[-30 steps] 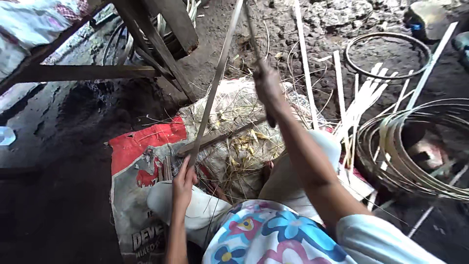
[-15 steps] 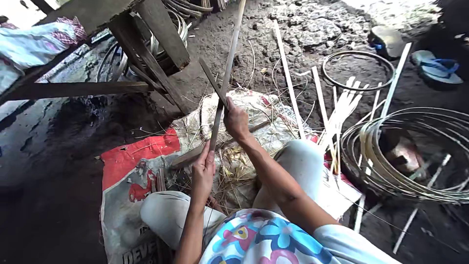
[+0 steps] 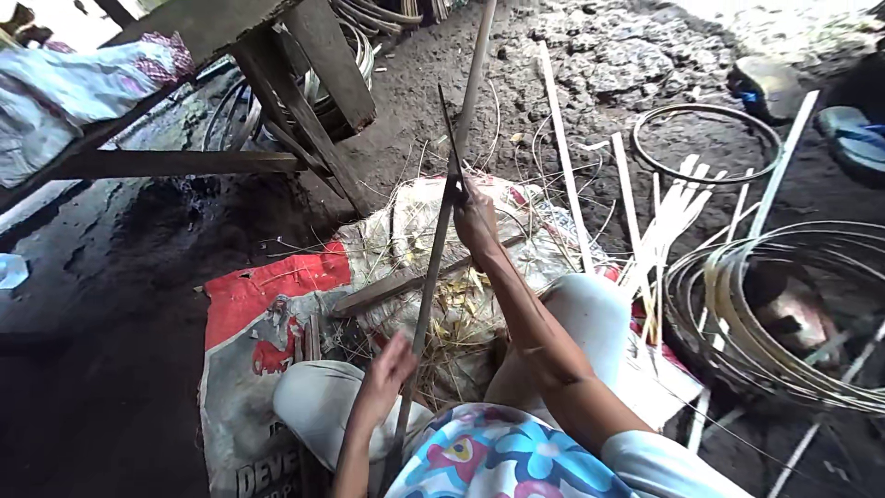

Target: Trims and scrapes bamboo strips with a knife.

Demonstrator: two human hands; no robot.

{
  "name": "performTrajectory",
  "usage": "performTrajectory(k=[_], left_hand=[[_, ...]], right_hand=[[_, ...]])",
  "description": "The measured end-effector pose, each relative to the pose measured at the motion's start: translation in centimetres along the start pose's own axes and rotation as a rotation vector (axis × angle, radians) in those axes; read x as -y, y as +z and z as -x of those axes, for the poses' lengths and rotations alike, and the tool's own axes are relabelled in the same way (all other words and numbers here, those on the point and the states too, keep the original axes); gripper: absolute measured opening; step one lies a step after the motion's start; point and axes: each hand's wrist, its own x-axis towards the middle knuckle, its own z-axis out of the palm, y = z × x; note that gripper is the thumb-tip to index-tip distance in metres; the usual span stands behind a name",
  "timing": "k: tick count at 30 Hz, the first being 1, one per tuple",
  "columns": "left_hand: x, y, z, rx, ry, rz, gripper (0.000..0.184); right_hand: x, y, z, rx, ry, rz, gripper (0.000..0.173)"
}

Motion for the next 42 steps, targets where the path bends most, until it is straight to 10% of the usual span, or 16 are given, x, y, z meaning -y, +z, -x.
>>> performTrajectory(k=[5, 10, 29, 42], left_hand=[[-10.5, 2.8, -11.8, -0.227, 0.211, -0.107, 0.060], [-12.4, 4.2, -14.3, -0.368, 0.251, -0.150, 0.045], [-0.7, -5.5, 5.7, -0.334, -0.074, -0.096, 0.049], [-8.3, -1.9, -8.3, -0.492, -0.117, -1.063, 0.030]], right_hand=[[1.2, -0.1, 2.9, -0.020, -0.087, -0.034, 0.038], [1.4, 0.7, 2.9, -0.214, -0.221, 0.110, 0.042], [0.0, -5.4, -13.3, -0.017, 0.210, 0.232, 0.044], [2.7, 1.9, 5.7, 0.665, -0.291, 0.543, 0.027]])
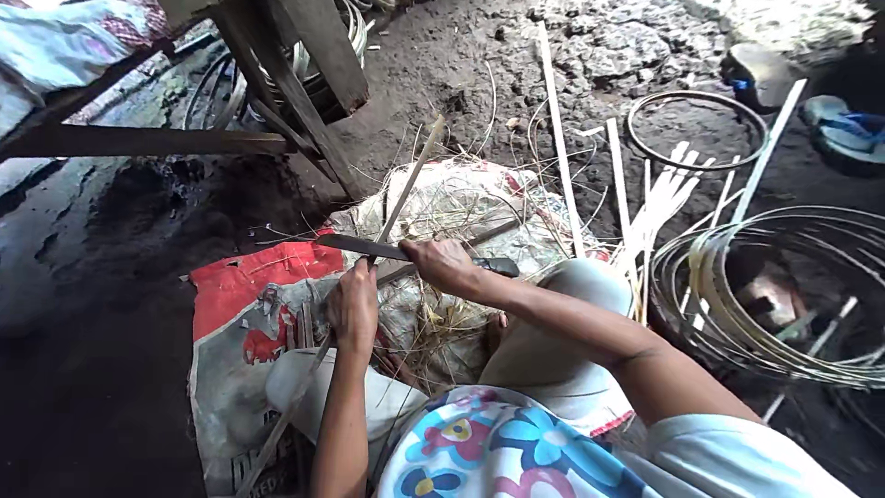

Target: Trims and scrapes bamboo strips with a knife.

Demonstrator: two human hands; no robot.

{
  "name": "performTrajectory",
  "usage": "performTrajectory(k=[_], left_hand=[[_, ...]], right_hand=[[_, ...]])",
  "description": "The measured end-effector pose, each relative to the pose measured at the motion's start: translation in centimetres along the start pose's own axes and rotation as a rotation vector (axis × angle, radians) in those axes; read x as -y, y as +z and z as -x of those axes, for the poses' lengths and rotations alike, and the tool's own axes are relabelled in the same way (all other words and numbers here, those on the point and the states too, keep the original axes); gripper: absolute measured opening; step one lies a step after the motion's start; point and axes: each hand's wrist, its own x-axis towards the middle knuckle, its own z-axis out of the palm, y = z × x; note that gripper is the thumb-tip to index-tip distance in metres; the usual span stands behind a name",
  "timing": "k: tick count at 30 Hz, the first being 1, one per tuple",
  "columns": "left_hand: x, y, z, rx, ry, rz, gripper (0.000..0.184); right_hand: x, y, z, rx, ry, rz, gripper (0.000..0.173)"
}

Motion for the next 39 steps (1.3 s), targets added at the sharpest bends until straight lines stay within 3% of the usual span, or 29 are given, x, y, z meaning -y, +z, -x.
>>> performTrajectory(k=[3, 8, 16, 21, 23, 26, 29, 31, 34, 39], left_hand=[[0.5, 0.2, 0.5, -0.029, 0.033, 0.008, 0.029], [2.3, -0.7, 2.4, -0.073, 0.072, -0.044, 0.031], [10.2, -1.2, 9.3, -0.139, 0.153, 0.010, 0.032], [14.8, -1.6, 12.3, -0.119, 0.115, 0.279, 0.032], [13.6, -0.6, 11.9, -0.077, 0.091, 0.392, 0.037], [10.4, 1.0, 10.4, 0.072, 0.011, 0.538, 0.040], [6.8, 3.0, 7.8, 0.389, -0.079, 0.855, 0.042], [4.3, 3.7, 5.9, 0.589, -0.104, 1.075, 0.051], [2.3, 4.3, 4.6, 0.621, -0.116, 1.179, 0.055], [3.4, 6.1, 5.3, 0.478, -0.111, 1.124, 0.037]], right_hand=[[-0.7, 0.0, -0.2, -0.058, -0.035, 0.009, 0.017], [-1.1, -2.9, -1.7, 0.094, 0.038, 0.044, 0.027], [-9.9, -5.4, -6.0, 0.024, 0.318, 0.018, 0.028], [-15.7, -6.8, -6.2, -0.079, 0.495, -0.113, 0.028], [-14.6, -7.6, -5.6, -0.121, 0.469, -0.293, 0.034], [-10.3, -6.2, -3.4, -0.238, 0.426, -0.796, 0.036], [-6.2, -2.1, -1.3, -0.266, 0.224, -1.371, 0.026], [-3.8, -0.1, -0.1, -0.198, 0.094, -1.557, 0.029], [-2.6, 0.6, -0.3, -0.177, 0.023, -1.574, 0.014], [-4.1, -2.0, -3.2, -0.387, 0.195, -1.139, 0.024]])
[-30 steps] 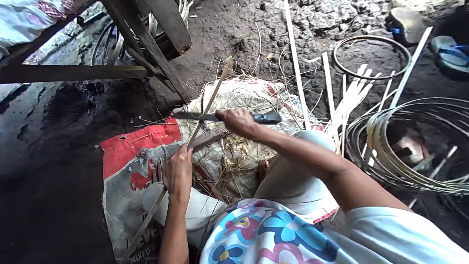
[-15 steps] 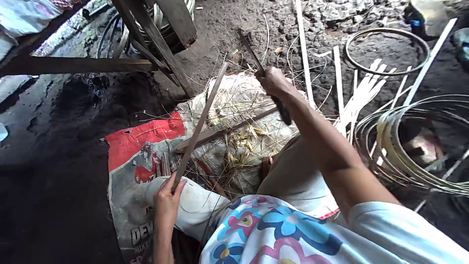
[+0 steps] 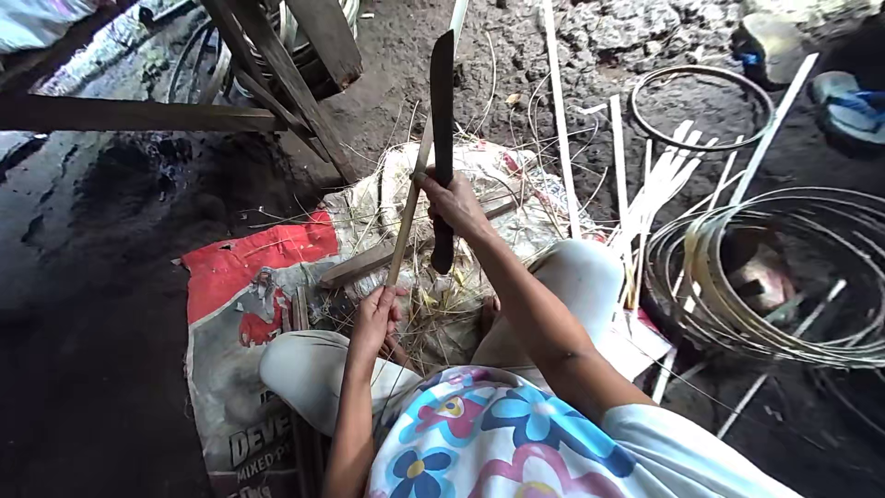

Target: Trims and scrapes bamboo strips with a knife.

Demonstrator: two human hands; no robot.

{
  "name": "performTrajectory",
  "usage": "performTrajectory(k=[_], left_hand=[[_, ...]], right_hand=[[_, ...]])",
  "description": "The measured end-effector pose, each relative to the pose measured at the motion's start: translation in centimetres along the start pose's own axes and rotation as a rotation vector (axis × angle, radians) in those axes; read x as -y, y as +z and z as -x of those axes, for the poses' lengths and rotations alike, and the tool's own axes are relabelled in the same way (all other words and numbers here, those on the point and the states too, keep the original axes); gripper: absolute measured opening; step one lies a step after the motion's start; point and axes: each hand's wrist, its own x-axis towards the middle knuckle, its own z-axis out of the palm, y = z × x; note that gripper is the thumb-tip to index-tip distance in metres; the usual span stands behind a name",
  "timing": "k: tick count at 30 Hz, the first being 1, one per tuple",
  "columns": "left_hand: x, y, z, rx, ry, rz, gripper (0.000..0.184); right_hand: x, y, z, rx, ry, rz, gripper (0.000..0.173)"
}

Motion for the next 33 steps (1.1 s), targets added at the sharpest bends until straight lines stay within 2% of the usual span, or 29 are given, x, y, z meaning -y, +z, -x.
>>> performTrajectory(k=[3, 7, 12, 18, 20, 24, 30, 33], left_hand=[[-1.8, -0.2, -1.3, -0.152, 0.061, -0.263, 0.035], [-6.7, 0.1, -3.4, -0.309, 0.100, -0.552, 0.039], [-8.6, 1.3, -4.5, -0.395, 0.113, -0.729, 0.034], [-9.3, 1.4, -3.5, -0.398, 0.178, -0.733, 0.036], [-8.9, 1.1, -2.8, -0.400, 0.212, -0.706, 0.036], [-5.8, 0.2, 0.3, -0.364, 0.225, -0.661, 0.035], [0.4, -2.5, 7.8, -0.344, 0.236, -0.559, 0.031], [3.0, -4.5, 11.6, -0.321, 0.225, -0.471, 0.029]], right_hand=[[1.3, 1.1, 1.6, 0.015, -0.048, 0.471, 0.032], [-2.2, 5.6, 5.9, -0.050, -0.264, 0.791, 0.027], [-2.9, 7.3, 5.2, -0.081, -0.302, 0.906, 0.022], [-2.9, 6.0, 3.5, -0.140, -0.322, 0.913, 0.018], [-0.8, 5.6, 2.8, -0.149, -0.310, 0.915, 0.018], [1.7, 3.6, -0.6, -0.178, -0.143, 0.893, 0.025], [3.5, -0.5, -5.3, -0.234, 0.019, 0.932, 0.031], [4.1, -2.4, -7.4, -0.241, 0.038, 0.965, 0.033]])
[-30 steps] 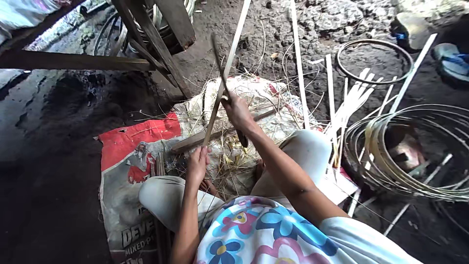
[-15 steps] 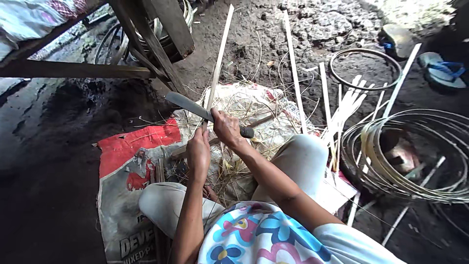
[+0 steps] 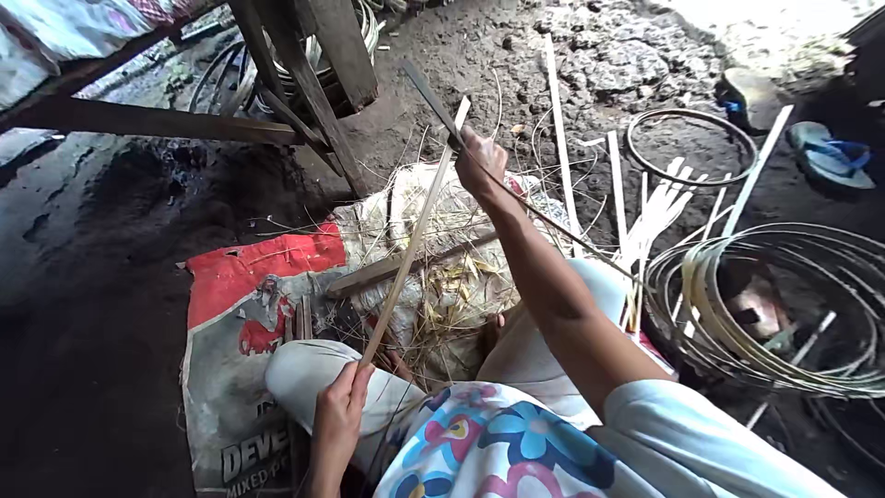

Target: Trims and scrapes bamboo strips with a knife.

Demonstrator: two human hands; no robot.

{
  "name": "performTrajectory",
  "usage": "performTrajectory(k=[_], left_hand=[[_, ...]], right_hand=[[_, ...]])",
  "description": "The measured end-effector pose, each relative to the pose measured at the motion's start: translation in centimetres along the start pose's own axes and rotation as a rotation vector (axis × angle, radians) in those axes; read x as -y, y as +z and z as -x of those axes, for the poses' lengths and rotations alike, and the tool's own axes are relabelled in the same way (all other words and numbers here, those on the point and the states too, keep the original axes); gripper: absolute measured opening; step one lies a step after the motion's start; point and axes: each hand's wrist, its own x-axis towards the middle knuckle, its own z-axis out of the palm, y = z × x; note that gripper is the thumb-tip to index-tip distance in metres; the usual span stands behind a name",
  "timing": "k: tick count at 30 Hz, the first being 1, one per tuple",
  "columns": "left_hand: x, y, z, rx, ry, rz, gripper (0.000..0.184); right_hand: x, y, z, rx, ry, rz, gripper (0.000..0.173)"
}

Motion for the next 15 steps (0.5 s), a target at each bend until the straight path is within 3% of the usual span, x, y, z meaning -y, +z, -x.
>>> performTrajectory(k=[7, 11, 13, 15], left_hand=[[0.6, -1.7, 3.5, 0.072, -0.091, 0.089, 0.027], [3.6, -5.1, 8.4, 0.192, -0.283, 0.157, 0.027], [3.2, -3.2, 6.7, 0.183, -0.334, 0.226, 0.032], [1.2, -0.3, 1.6, 0.150, -0.354, 0.289, 0.039]], right_hand=[[0.2, 0.7, -1.7, 0.048, 0.000, 0.111, 0.035], [-4.1, -0.5, -4.7, 0.041, 0.230, -0.074, 0.039], [-3.9, -1.6, -4.1, 0.028, 0.229, -0.088, 0.040], [-1.8, -1.1, -0.5, 0.053, 0.106, -0.098, 0.042]])
